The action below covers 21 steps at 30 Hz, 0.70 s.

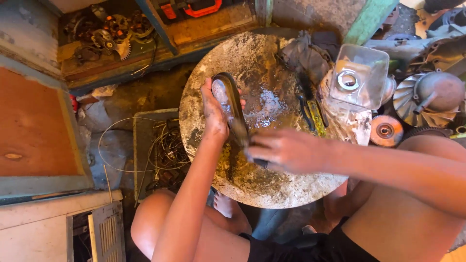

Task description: The person scrubs a metal part on a round table using a brush and a liquid cleaner. They repeatedly scrub the surface, turn the part over, and continue cleaning different sides.

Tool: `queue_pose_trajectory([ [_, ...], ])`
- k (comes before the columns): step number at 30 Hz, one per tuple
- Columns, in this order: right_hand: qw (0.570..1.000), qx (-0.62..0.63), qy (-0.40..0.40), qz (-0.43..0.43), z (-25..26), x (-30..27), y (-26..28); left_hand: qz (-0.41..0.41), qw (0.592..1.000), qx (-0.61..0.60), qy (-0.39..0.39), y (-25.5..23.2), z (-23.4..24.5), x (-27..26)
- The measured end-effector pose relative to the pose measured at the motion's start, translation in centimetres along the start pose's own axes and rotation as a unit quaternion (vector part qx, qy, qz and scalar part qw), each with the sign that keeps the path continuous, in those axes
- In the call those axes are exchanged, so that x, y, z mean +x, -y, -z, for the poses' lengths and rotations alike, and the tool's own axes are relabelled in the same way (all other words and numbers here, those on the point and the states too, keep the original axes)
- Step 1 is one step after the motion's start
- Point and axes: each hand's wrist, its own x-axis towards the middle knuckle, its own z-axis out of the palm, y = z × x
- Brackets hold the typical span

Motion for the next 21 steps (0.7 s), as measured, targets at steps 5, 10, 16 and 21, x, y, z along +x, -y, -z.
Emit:
queue_pose_trajectory([
  [5, 0.956, 0.235, -0.139, -0.107, 4.5, 2.4, -0.2, -0.010, 1.000, 0.005, -0.014, -0.2, 0.3, -0.4],
  [10, 0.960, 0.129, -0.235, -0.083, 1.9, 0.8, -3.9, -0.035, 0.996, 0.053, 0.068, 2.6, 0.5, 1.5],
  [16, 0.993, 0.006, -0.115, 0.017, -0.3, 0.6, -0.3, -0.065, 0.995, 0.056, -0.051, -0.4, -0.7, -1.1],
  [21, 0.983, 0.139, -0.121, 0.005, -1.1, 0.8, -0.5, -0.094, 0.993, 0.030, -0.058, 0.2, 1.1, 0.0],
])
